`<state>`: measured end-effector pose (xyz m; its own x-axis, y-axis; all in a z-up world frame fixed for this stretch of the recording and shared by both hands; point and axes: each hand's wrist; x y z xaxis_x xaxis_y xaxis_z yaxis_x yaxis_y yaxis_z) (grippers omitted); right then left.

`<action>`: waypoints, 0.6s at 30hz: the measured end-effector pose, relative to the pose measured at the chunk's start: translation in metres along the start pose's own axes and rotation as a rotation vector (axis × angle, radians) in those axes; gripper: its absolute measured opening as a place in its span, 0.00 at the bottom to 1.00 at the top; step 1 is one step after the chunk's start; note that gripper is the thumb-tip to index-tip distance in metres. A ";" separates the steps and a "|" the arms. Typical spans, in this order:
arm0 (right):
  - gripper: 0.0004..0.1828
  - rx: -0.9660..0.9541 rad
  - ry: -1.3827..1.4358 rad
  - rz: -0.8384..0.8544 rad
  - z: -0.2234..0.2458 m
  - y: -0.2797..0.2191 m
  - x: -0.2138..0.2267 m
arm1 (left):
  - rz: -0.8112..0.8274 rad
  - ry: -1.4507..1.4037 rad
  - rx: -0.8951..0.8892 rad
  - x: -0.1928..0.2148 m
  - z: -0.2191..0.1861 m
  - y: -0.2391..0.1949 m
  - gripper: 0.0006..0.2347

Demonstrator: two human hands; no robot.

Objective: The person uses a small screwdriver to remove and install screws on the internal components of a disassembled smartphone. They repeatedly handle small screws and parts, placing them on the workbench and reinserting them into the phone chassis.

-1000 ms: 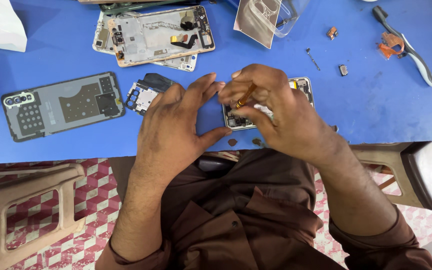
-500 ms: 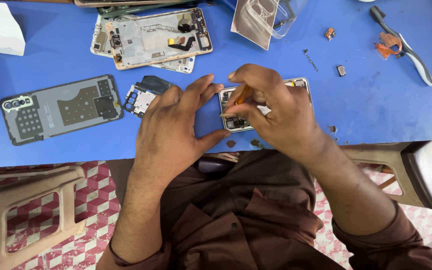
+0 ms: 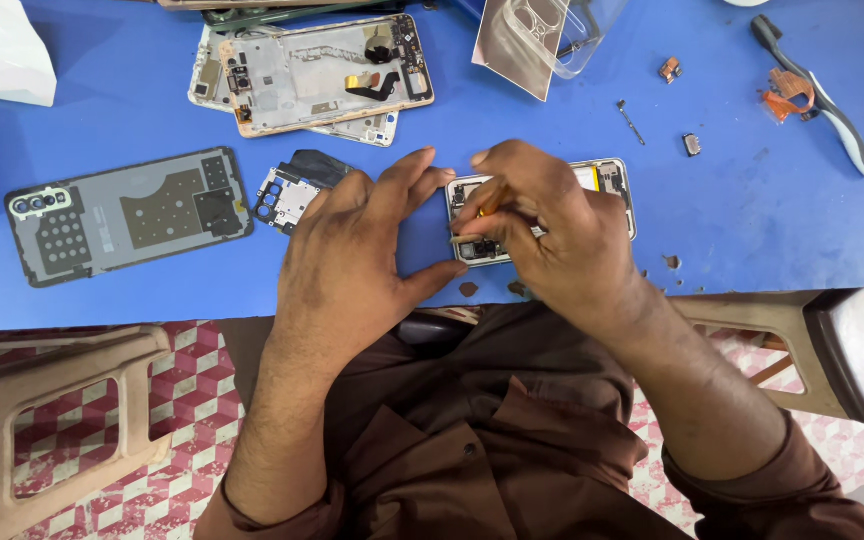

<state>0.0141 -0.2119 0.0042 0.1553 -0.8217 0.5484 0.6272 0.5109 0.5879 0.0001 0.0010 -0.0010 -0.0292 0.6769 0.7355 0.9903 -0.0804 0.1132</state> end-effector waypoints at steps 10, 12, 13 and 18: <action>0.29 0.179 0.051 0.252 0.002 0.023 0.027 | -0.001 0.052 0.038 0.000 -0.002 -0.001 0.41; 0.27 0.165 0.092 0.299 -0.006 0.025 0.029 | 0.001 0.043 0.031 0.000 -0.001 -0.001 0.41; 0.25 0.157 0.111 0.324 -0.009 0.025 0.029 | 0.001 0.037 0.027 0.001 -0.001 -0.001 0.41; 0.25 0.077 0.117 0.114 -0.010 0.011 0.014 | -0.008 0.007 -0.014 0.000 0.000 -0.001 0.41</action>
<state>0.0312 -0.2200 0.0120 0.3126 -0.7787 0.5439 0.5410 0.6166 0.5719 -0.0011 0.0010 -0.0017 -0.0376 0.6726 0.7391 0.9880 -0.0856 0.1282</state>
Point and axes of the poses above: each hand's wrist, its own y-axis towards the middle knuckle, its own x-axis out of the back of the hand, z = x × y, and after that the axes turned 14 degrees about x, right-handed
